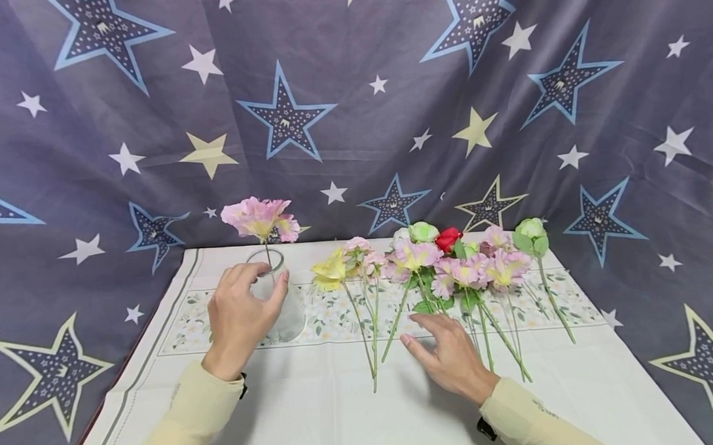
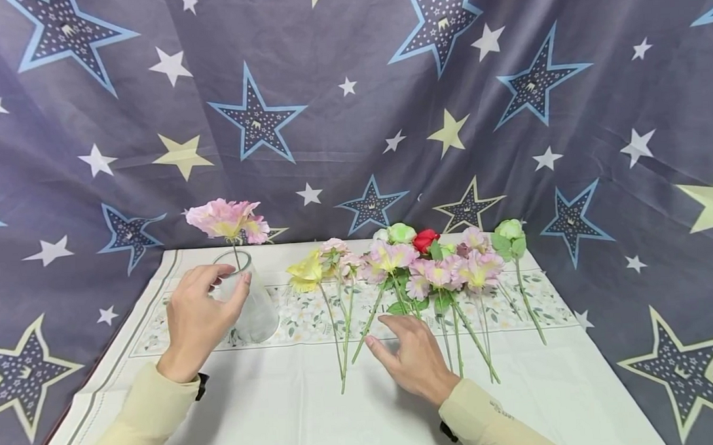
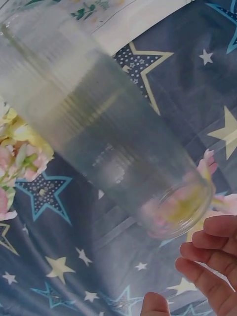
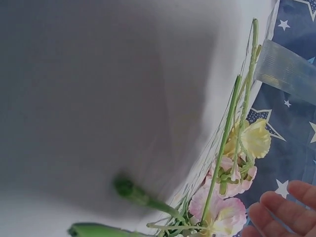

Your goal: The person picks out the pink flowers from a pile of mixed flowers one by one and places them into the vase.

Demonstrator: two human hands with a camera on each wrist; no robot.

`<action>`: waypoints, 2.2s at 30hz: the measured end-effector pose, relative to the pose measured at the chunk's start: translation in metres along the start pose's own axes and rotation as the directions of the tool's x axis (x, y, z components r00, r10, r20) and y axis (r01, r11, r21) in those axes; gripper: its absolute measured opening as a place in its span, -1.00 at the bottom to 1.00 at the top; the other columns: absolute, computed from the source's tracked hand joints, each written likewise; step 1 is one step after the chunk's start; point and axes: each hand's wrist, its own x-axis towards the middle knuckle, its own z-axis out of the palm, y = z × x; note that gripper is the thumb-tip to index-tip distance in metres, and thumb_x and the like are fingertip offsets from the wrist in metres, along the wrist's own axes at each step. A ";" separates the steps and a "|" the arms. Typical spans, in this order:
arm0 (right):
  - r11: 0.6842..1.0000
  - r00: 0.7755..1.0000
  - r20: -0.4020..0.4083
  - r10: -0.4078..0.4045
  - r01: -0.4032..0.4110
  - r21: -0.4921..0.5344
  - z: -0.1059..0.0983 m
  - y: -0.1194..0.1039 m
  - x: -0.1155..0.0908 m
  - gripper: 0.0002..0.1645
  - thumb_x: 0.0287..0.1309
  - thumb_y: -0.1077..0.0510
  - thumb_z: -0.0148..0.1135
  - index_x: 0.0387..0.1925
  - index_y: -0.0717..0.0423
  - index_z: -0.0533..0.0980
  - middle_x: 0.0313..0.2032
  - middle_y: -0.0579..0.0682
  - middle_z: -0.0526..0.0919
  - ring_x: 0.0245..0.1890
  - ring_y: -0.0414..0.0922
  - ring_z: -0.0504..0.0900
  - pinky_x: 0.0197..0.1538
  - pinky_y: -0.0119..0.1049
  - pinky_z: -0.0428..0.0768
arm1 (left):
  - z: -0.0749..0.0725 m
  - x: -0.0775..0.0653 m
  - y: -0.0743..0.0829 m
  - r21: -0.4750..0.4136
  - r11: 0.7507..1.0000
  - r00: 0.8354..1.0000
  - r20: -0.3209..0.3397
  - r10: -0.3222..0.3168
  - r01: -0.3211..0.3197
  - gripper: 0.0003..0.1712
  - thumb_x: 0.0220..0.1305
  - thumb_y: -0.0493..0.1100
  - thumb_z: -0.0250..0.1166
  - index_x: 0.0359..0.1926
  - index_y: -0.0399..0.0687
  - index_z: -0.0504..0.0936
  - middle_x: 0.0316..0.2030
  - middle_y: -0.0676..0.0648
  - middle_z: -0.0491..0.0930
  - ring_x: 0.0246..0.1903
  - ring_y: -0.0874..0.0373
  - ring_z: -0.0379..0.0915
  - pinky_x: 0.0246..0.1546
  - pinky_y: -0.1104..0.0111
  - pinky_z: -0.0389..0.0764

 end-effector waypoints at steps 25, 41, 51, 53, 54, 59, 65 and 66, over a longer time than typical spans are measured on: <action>1.000 1.000 -0.004 0.009 -0.009 -0.019 0.000 0.004 0.001 -0.47 0.25 -0.30 0.08 0.09 -0.12 0.52 0.01 -0.10 0.61 0.02 -0.15 0.51 0.06 -0.06 0.50 | 0.039 -0.052 0.025 -0.118 0.993 0.978 0.207 0.030 -0.005 -0.71 0.05 0.07 0.36 -0.29 0.00 0.65 -0.33 0.04 0.61 -0.26 0.13 0.49 -0.40 0.20 0.56; 0.999 0.999 0.031 0.023 -0.022 -0.040 0.004 -0.003 0.006 -0.41 0.24 -0.35 0.03 0.04 -0.06 0.56 0.00 -0.05 0.63 0.02 -0.10 0.52 0.11 -0.04 0.47 | 0.049 -0.081 0.025 -0.105 0.989 0.928 0.368 -0.055 0.100 -0.67 0.06 0.15 0.38 -0.23 0.08 0.66 -0.26 0.06 0.63 -0.19 0.14 0.51 -0.25 0.20 0.57; 0.999 1.000 0.022 -0.015 0.016 -0.051 0.013 -0.007 0.016 -0.42 0.20 -0.37 0.07 -0.10 -0.02 0.62 -0.13 -0.08 0.67 -0.04 -0.13 0.55 0.09 -0.10 0.48 | 0.048 -0.090 0.020 -0.063 0.989 0.900 0.427 -0.094 0.134 -0.60 0.07 0.19 0.36 -0.17 0.07 0.66 -0.22 0.05 0.63 -0.15 0.10 0.51 -0.23 0.14 0.57; 0.998 0.999 0.018 -0.030 0.031 -0.053 0.016 -0.008 0.019 -0.44 0.20 -0.36 0.09 -0.12 -0.01 0.63 -0.15 -0.08 0.67 -0.06 -0.12 0.56 0.09 -0.09 0.47 | 0.047 -0.092 0.019 -0.049 0.989 0.893 0.438 -0.104 0.140 -0.60 0.06 0.20 0.36 -0.18 0.09 0.66 -0.22 0.05 0.63 -0.13 0.10 0.51 -0.22 0.15 0.57; 0.998 0.999 0.013 -0.037 0.038 -0.053 0.017 -0.008 0.020 -0.45 0.19 -0.35 0.10 -0.14 -0.01 0.63 -0.17 -0.08 0.68 -0.08 -0.12 0.57 0.09 -0.09 0.47 | 0.047 -0.093 0.019 -0.045 0.989 0.890 0.443 -0.108 0.143 -0.60 0.06 0.21 0.36 -0.18 0.09 0.66 -0.21 0.06 0.63 -0.13 0.11 0.50 -0.22 0.15 0.57; 0.996 0.998 0.008 -0.060 0.060 -0.065 0.022 -0.010 0.026 -0.50 0.18 -0.31 0.15 -0.19 -0.01 0.64 -0.25 -0.08 0.69 -0.17 -0.12 0.59 0.03 -0.07 0.50 | 0.044 -0.096 0.018 -0.032 0.987 0.878 0.462 -0.127 0.159 -0.58 0.09 0.24 0.33 -0.16 0.11 0.65 -0.17 0.05 0.62 -0.09 0.12 0.49 -0.20 0.15 0.57; 0.994 0.999 0.016 -0.027 0.029 -0.104 0.028 -0.010 0.028 -0.48 0.14 -0.34 0.16 -0.22 -0.03 0.64 -0.25 -0.08 0.69 -0.20 -0.13 0.59 -0.08 -0.13 0.56 | 0.042 -0.098 0.015 -0.018 0.985 0.870 0.472 -0.143 0.171 -0.57 0.10 0.25 0.32 -0.13 0.10 0.65 -0.14 0.05 0.62 -0.06 0.09 0.48 -0.17 0.12 0.56; 0.994 1.000 0.020 -0.021 0.023 -0.107 0.029 -0.010 0.028 -0.48 0.13 -0.35 0.17 -0.23 -0.02 0.64 -0.25 -0.07 0.69 -0.21 -0.14 0.59 -0.10 -0.15 0.56 | 0.042 -0.099 0.015 -0.014 0.985 0.868 0.475 -0.144 0.171 -0.57 0.10 0.25 0.32 -0.14 0.10 0.66 -0.14 0.04 0.62 -0.06 0.09 0.48 -0.17 0.12 0.56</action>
